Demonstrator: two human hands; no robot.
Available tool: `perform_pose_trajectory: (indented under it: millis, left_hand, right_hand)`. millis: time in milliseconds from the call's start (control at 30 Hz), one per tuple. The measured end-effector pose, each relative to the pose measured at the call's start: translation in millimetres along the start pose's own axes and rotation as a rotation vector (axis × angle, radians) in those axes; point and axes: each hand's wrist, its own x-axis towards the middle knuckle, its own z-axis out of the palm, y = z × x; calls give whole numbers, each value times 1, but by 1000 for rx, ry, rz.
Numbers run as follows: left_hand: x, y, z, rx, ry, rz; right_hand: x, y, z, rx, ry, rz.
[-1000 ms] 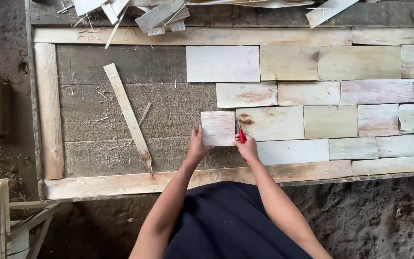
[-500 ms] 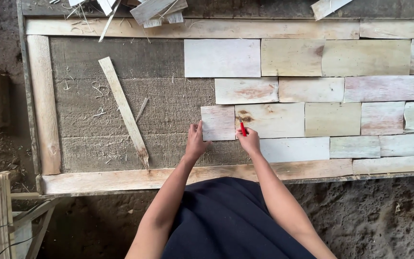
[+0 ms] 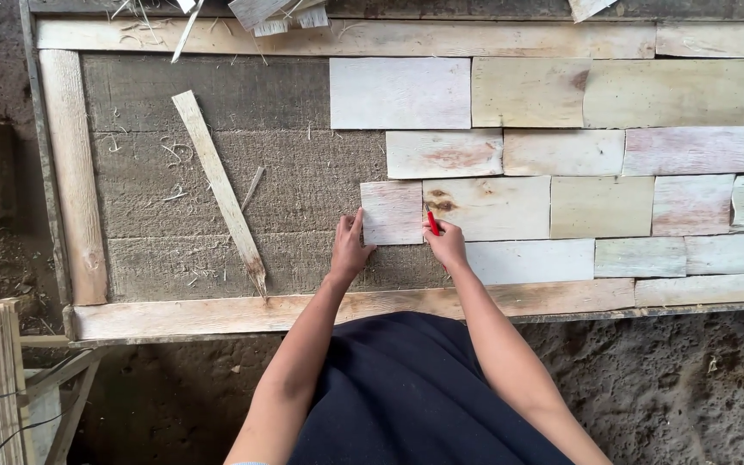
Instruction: Cutting thin wood veneer pieces with shears and arranging them on a wooden board to create a tiled pattern.
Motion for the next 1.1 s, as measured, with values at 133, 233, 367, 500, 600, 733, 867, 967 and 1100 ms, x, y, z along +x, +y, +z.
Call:
perform_pose_trajectory:
  millis: [133, 233, 367, 500, 600, 733, 867, 967, 1100]
  left_hand:
    - [1, -2, 1, 4, -15, -23]
    - [1, -3, 3, -10, 10, -5]
    - [-1, -3, 3, -12, 13, -12]
    - [-1, 1, -2, 2, 14, -17]
    - [0, -6, 4, -17, 24, -1]
    - [1, -9, 7, -11, 34, 2]
    - [2, -10, 8, -20, 42, 11]
    - [2, -9, 5, -29, 34, 8]
    - [4, -10, 7, -29, 24, 6]
  right_hand:
    - [5, 1, 3, 15, 2, -18]
    - [4, -6, 0, 56, 33, 4]
    - [10, -20, -7, 93, 21, -41]
    - [36, -12, -4, 83, -12, -81]
    - [39, -12, -4, 119, -23, -71]
    - [40, -17, -5, 162, -28, -94]
    - [43, -13, -5, 155, -63, -110]
    - [53, -1, -2, 167, -74, -114]
    - [57, 4, -2, 198, -91, -132]
